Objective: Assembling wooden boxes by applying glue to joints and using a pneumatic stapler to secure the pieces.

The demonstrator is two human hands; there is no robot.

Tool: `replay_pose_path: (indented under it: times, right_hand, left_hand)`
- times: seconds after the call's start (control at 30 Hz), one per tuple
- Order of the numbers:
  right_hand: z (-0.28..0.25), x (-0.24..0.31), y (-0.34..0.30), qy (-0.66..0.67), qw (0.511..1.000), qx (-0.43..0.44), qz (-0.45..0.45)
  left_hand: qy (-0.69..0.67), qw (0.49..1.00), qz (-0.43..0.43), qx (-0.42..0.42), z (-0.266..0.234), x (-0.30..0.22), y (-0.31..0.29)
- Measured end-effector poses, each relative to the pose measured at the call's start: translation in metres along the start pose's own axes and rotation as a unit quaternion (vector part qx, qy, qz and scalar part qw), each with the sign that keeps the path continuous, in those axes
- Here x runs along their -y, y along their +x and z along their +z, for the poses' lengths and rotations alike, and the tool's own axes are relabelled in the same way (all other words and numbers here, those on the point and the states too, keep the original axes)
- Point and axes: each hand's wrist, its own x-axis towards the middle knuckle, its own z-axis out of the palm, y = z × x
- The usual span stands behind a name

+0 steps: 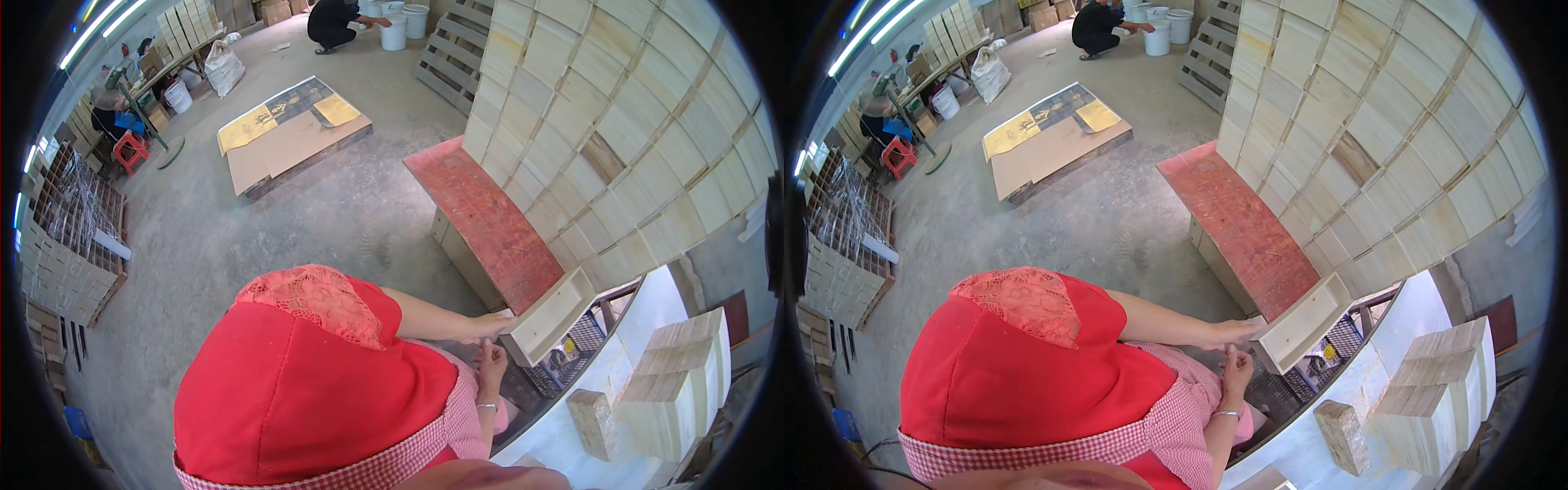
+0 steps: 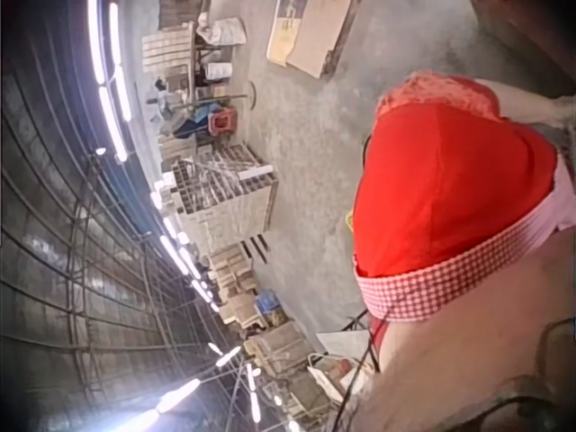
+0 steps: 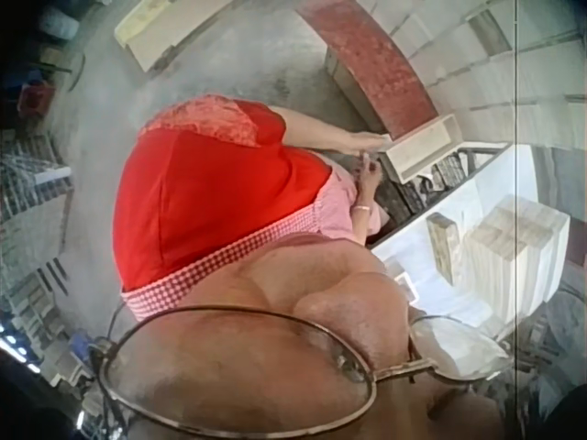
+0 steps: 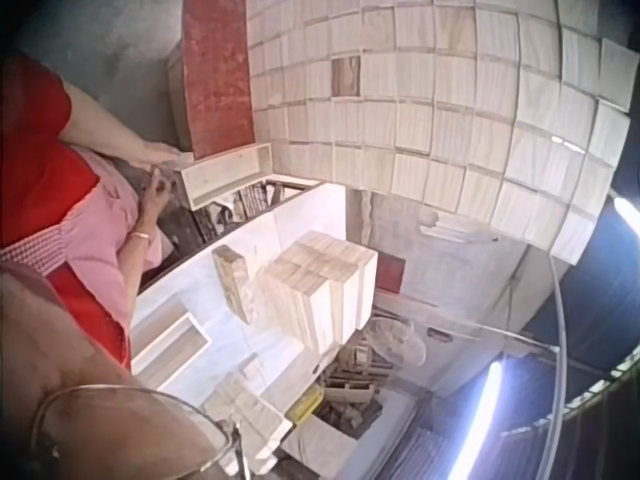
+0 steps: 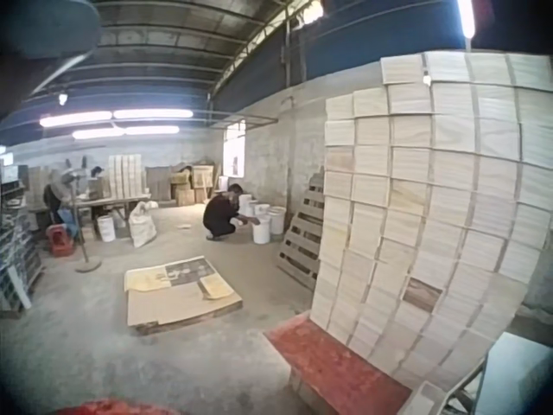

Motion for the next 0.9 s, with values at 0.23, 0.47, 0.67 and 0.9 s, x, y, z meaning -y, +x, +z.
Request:
replay_pose_path:
  times: [0.23, 0.47, 0.67, 0.9]
  right_hand:
    - [-0.006, 0.01, -0.007, -0.002, 0.995, 0.103, 0.01]
    - [-0.011, 0.009, -0.006, 0.005, 0.988, 0.148, 0.035]
    - [-0.01, 0.004, -0.005, 0.027, 0.986, 0.155, 0.06]
    - [-0.006, 0.01, -0.006, 0.053, 0.989, 0.123, 0.064]
  left_hand:
    - [-0.072, 0.997, -0.029, 0.021, -0.003, -0.007, -0.015]
    - [-0.118, 0.99, -0.08, 0.001, -0.015, 0.005, -0.005]
    - [-0.111, 0.989, -0.094, -0.002, -0.022, 0.02, 0.007]
    - [-0.08, 0.994, -0.064, 0.043, -0.019, 0.009, 0.008]
